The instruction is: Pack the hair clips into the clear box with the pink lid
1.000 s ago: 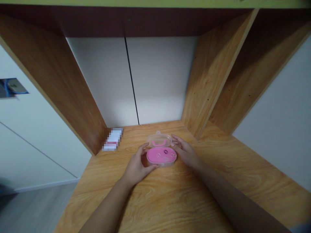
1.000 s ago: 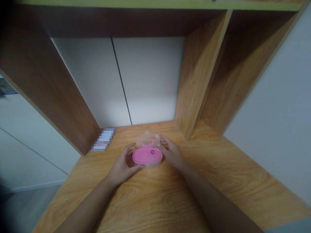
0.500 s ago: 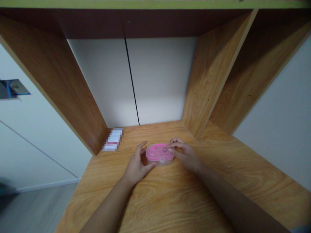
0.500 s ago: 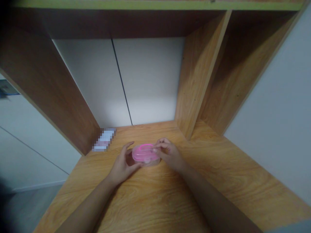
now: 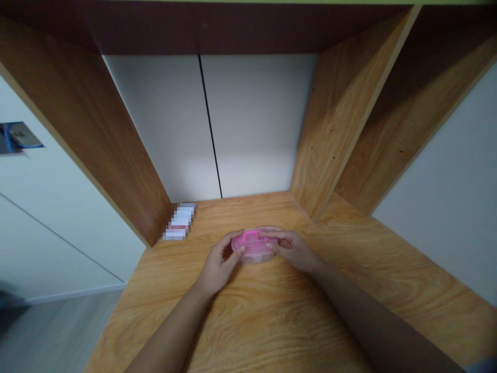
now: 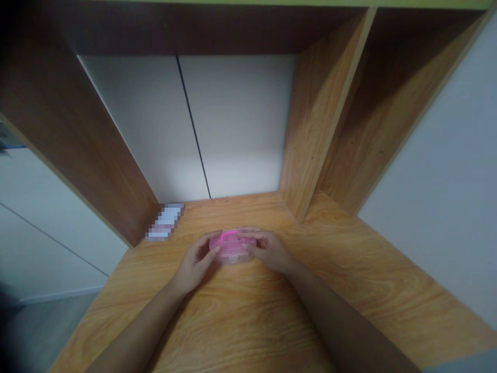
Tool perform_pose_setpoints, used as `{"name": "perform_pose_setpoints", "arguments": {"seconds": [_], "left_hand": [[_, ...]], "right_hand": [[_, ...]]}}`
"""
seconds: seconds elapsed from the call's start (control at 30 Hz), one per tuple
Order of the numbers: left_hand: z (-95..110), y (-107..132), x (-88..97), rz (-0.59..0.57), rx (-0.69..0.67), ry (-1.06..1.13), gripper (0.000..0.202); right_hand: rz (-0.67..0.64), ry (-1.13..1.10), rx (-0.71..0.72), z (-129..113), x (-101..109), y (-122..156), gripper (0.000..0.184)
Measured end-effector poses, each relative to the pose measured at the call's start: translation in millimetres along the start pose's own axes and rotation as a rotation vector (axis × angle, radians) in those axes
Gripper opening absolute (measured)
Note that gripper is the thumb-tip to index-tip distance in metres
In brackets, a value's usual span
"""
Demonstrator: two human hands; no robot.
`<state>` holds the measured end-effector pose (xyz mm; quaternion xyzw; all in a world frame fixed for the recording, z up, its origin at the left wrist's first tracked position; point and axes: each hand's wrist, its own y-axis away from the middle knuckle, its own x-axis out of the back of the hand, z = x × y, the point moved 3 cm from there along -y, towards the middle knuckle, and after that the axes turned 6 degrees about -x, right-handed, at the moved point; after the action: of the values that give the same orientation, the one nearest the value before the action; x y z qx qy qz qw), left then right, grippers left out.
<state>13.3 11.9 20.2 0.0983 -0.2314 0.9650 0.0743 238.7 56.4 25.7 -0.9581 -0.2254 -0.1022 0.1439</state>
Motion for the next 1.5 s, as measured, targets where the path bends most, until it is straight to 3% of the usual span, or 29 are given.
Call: {"name": "perform_pose_setpoints", "arguments": {"seconds": [0.2,0.4,0.57,0.77,0.9,1.0,1.5], "left_hand": [[-4,-5,-3.4,-0.002,0.051,0.121,0.037],[-2,-7,-2.3,-0.045,0.036,0.118,0.032],[-5,-5,-3.7,-0.026,0.020,0.062,0.033],[-8,-3,-5.5,-0.024,0.009,0.065,0.033],[-7,-2,-8.4,-0.011,0.015,0.070,0.033],[-3,0,-12.1,-0.004,0.017,0.056,0.048],[-3,2,-14.8,0.025,-0.023,-0.049,0.046]], "right_hand": [[-0.032,-0.011,0.004,-4,-2,0,0.036],[-0.056,-0.016,0.034,-7,-3,0,0.035],[0.003,-0.002,0.048,0,-6,1,0.033],[0.110,0.146,0.110,-5,-16,6,0.055],[0.116,0.181,0.086,-11,-22,8,0.048],[0.101,0.199,0.093,-15,-24,9,0.044],[0.097,0.231,0.146,-18,-22,7,0.037]]}}
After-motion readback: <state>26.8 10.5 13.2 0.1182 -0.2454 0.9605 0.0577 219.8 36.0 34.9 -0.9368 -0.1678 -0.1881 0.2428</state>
